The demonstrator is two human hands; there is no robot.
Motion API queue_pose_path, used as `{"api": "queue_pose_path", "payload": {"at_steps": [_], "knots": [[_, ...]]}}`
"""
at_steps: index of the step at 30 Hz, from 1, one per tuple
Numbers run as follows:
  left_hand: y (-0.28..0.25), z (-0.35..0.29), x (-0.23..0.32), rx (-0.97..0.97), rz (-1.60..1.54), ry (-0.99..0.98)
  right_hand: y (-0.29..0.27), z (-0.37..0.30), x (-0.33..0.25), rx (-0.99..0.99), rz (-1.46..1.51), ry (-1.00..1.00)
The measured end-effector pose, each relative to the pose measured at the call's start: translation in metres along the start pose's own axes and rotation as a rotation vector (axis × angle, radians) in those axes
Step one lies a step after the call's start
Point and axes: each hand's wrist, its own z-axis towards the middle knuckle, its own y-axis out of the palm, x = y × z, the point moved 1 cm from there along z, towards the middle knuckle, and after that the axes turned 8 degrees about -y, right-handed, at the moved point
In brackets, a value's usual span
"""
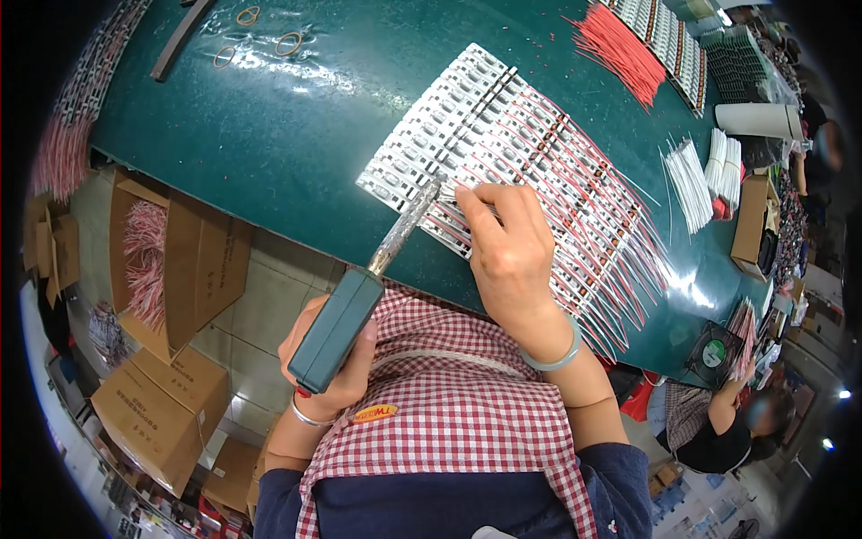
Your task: The person uses a soldering iron to attach red and white wires to a white plastic grid fixture. They repeatedly pick up individual wires, place them into slots on the grid, and apply the soldering iron to secure them. The process is repetitive, focusing on filling the grid with wires.
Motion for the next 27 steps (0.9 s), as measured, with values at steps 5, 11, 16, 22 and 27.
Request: {"api": "queue_pose_path", "payload": {"at_steps": [5, 11, 16, 22, 27], "knots": [[-0.001, 0.002, 0.000, 0.015, -0.021, 0.023, -0.018, 0.001, 0.002, -0.069, 0.060, 0.034], [-0.003, 0.005, -0.005, 0.063, -0.050, 0.033, -0.114, 0.004, 0.027, -0.294, 0.047, 0.192], [-0.001, 0.008, -0.001, 0.084, -0.106, -0.068, -0.165, 0.038, 0.090, -0.342, -0.386, 0.173], [-0.004, -0.001, -0.006, 0.047, -0.131, -0.072, -0.103, 0.066, 0.152, -0.636, -0.826, -0.086], [-0.007, -0.009, -0.010, 0.046, -0.124, -0.139, -0.078, 0.067, 0.167, -0.707, -0.769, -0.059]]}}
